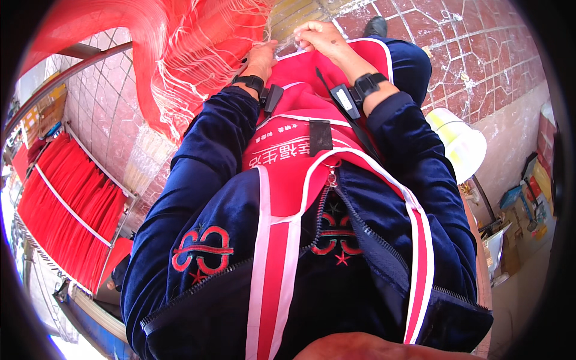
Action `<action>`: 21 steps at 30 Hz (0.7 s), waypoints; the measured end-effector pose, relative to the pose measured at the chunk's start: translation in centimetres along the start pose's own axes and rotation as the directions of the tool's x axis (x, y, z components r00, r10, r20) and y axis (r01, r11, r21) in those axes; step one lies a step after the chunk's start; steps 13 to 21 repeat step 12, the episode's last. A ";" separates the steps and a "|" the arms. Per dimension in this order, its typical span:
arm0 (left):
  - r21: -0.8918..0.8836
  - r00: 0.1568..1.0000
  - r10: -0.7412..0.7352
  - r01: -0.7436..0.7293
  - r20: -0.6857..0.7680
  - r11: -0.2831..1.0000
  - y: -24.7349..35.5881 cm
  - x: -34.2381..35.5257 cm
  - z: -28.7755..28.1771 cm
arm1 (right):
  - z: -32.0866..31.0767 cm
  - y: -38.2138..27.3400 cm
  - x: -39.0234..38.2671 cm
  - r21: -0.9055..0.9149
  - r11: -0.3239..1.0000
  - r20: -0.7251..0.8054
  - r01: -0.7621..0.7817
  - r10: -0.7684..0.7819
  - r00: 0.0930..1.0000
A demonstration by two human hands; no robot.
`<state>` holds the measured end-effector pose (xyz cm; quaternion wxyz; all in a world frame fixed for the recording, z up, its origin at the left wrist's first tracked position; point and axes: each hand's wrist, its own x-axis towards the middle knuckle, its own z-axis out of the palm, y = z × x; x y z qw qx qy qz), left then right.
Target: The person sits on a tiled floor and repeatedly ties knots in a red fishing net using both hands. The hands pull and tighten the white netting threads to secure the mesh. No tools are used, and the net remains in the person's lap throughout the clip.
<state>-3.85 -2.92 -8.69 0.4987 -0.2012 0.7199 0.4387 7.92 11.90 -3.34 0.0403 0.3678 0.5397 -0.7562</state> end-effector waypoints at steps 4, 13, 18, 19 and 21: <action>0.049 0.988 0.010 -0.018 0.153 0.999 0.7 -2.6 -0.5 | 0.4 1.0 1.7 -0.335 0.937 0.037 0.099 -0.092 0.995; -0.029 0.852 0.009 0.007 0.524 1.000 0.7 -4.0 -2.7 | 2.3 3.2 3.1 -0.296 0.951 0.243 0.095 -0.021 0.970; -0.029 0.852 0.009 0.007 0.524 1.000 0.7 -4.0 -2.7 | 2.3 3.2 3.1 -0.296 0.951 0.243 0.095 -0.021 0.970; -0.029 0.852 0.009 0.007 0.524 1.000 0.7 -4.0 -2.7 | 2.3 3.2 3.1 -0.296 0.951 0.243 0.095 -0.021 0.970; -0.029 0.852 0.009 0.007 0.524 1.000 0.7 -4.0 -2.7 | 2.3 3.2 3.1 -0.296 0.951 0.243 0.095 -0.021 0.970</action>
